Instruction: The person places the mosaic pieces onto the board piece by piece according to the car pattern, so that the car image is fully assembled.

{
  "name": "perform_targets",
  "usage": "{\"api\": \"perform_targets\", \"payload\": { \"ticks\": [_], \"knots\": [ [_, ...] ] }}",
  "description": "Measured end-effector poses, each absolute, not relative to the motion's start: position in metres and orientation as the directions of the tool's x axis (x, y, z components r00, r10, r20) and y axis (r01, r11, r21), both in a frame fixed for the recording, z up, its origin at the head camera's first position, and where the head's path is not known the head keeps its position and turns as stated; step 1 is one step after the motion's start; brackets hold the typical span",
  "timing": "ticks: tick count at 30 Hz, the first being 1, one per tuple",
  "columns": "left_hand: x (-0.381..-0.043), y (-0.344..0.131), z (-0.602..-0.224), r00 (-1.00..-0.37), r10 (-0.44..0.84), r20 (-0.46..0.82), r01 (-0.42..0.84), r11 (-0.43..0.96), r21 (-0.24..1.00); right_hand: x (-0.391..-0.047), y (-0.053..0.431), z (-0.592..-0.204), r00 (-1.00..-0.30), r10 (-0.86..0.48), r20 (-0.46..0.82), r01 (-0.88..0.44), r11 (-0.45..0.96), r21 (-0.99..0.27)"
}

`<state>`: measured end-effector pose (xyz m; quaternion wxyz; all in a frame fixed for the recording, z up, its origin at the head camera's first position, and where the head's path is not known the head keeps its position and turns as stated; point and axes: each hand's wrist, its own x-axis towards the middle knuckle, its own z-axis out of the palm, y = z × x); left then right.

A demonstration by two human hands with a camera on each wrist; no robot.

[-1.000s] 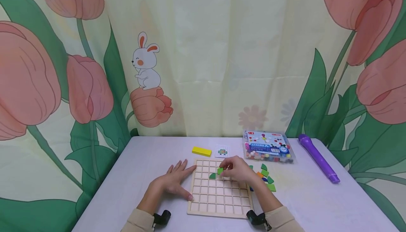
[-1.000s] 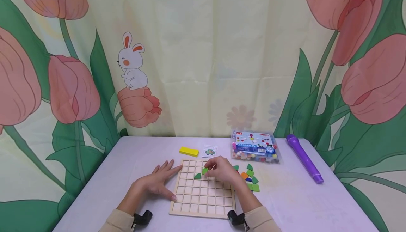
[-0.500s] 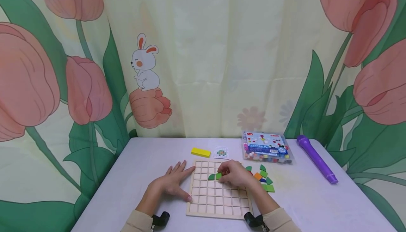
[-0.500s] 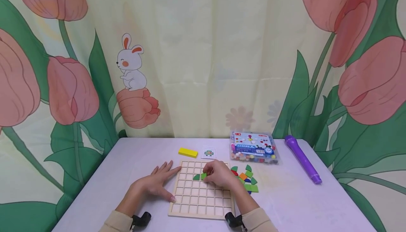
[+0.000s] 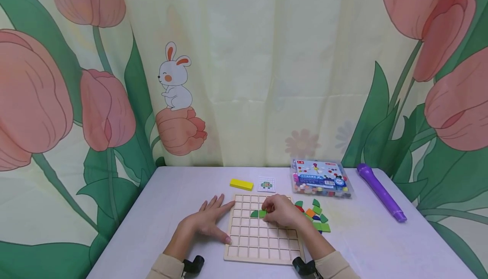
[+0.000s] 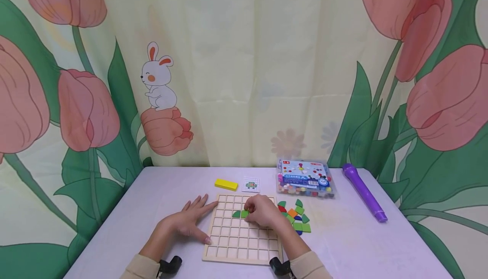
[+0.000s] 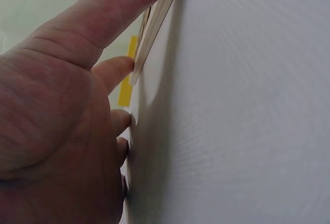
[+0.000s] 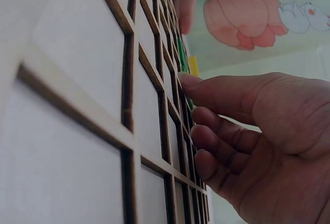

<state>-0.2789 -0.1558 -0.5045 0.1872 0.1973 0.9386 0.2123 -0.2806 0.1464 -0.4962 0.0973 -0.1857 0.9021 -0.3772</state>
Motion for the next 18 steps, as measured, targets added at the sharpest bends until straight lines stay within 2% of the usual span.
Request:
{"api": "perform_targets", "payload": {
  "ticks": [9, 18],
  "knots": [
    [-0.280, -0.156, -0.505, -0.850, 0.457, -0.261, 0.299, 0.828, 0.475, -0.281, 0.150, -0.492, -0.910, -0.415, -0.008, -0.285, 0.638, -0.715],
    [-0.280, -0.156, -0.506, -0.851, 0.455, -0.262, 0.299, 0.830, 0.470, -0.283, 0.175, -0.468, -0.933, -0.338, 0.128, -0.313, 0.579, -0.753]
  ]
}}
